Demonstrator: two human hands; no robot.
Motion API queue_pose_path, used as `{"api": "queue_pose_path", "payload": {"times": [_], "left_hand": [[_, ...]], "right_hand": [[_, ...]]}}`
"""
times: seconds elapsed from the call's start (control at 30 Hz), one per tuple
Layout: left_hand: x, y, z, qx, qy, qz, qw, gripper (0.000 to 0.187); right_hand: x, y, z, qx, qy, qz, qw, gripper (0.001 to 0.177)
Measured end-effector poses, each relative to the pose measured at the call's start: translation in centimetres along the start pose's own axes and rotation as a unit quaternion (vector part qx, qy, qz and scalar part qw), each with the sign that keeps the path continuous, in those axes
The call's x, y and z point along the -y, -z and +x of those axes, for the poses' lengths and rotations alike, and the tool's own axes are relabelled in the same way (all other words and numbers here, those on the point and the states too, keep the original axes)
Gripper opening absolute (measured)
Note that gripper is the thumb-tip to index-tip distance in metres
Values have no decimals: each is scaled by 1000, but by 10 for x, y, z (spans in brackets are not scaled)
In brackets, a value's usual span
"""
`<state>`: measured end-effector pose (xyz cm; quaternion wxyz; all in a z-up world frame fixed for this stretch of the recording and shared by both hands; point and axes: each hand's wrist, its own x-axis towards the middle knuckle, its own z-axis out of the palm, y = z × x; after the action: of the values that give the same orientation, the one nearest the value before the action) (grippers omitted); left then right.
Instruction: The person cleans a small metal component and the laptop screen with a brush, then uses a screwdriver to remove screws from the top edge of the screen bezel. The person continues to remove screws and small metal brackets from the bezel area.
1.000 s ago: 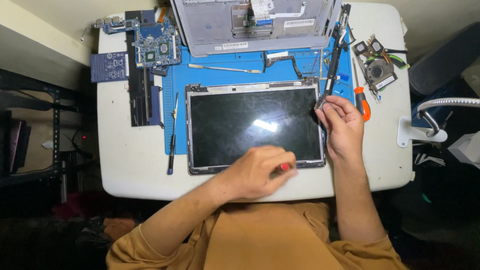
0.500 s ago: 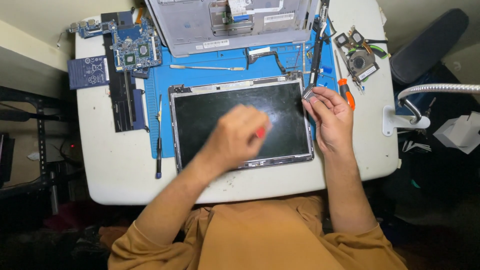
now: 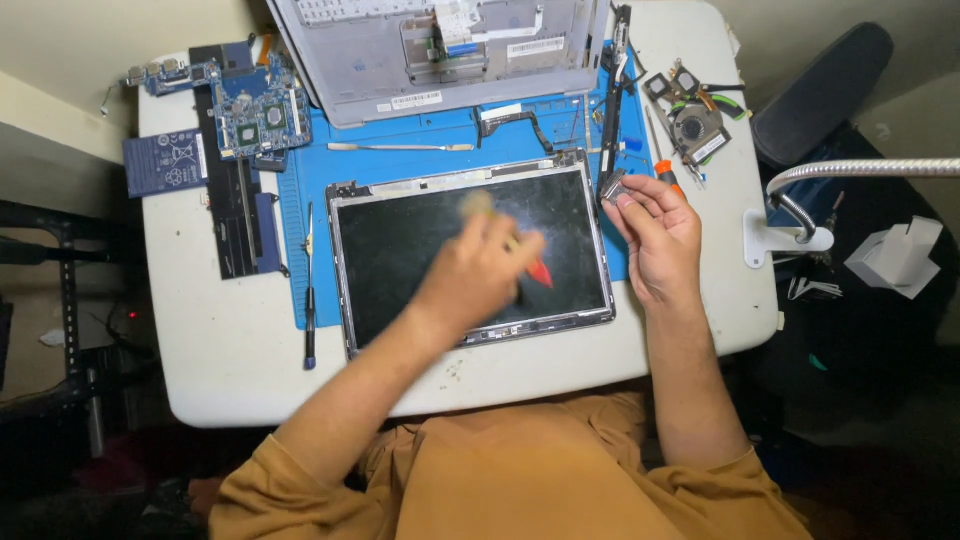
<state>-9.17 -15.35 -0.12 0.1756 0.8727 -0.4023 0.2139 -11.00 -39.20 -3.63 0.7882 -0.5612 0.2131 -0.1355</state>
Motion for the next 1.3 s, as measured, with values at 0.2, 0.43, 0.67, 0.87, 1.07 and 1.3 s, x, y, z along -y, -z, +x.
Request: {"api": "queue_pose_path", "payload": {"times": [0.2, 0.43, 0.67, 0.87, 1.07, 1.3], "left_hand": [[-10, 17, 28, 15, 66, -400, 914, 11], [-35, -29, 23, 58, 3, -274, 960, 33], [16, -59, 77, -44, -30, -305, 951, 14], [-33, -72, 48, 62, -91, -255, 961, 34], [-46, -15, 59, 162, -10, -527, 834, 10], [30, -79, 71, 3, -54, -261, 964, 30]], "right_hand": [[8, 5, 0, 7, 9, -4, 1000, 24], [-17, 16, 15, -11, 27, -16, 999, 24], [-20, 24, 16, -36, 39, 21, 998, 23], [-29, 38, 25, -50, 30, 38, 998, 23], [-22, 38, 25, -47, 23, 67, 996, 22], [-22, 35, 20, -32, 33, 62, 997, 22]]}}
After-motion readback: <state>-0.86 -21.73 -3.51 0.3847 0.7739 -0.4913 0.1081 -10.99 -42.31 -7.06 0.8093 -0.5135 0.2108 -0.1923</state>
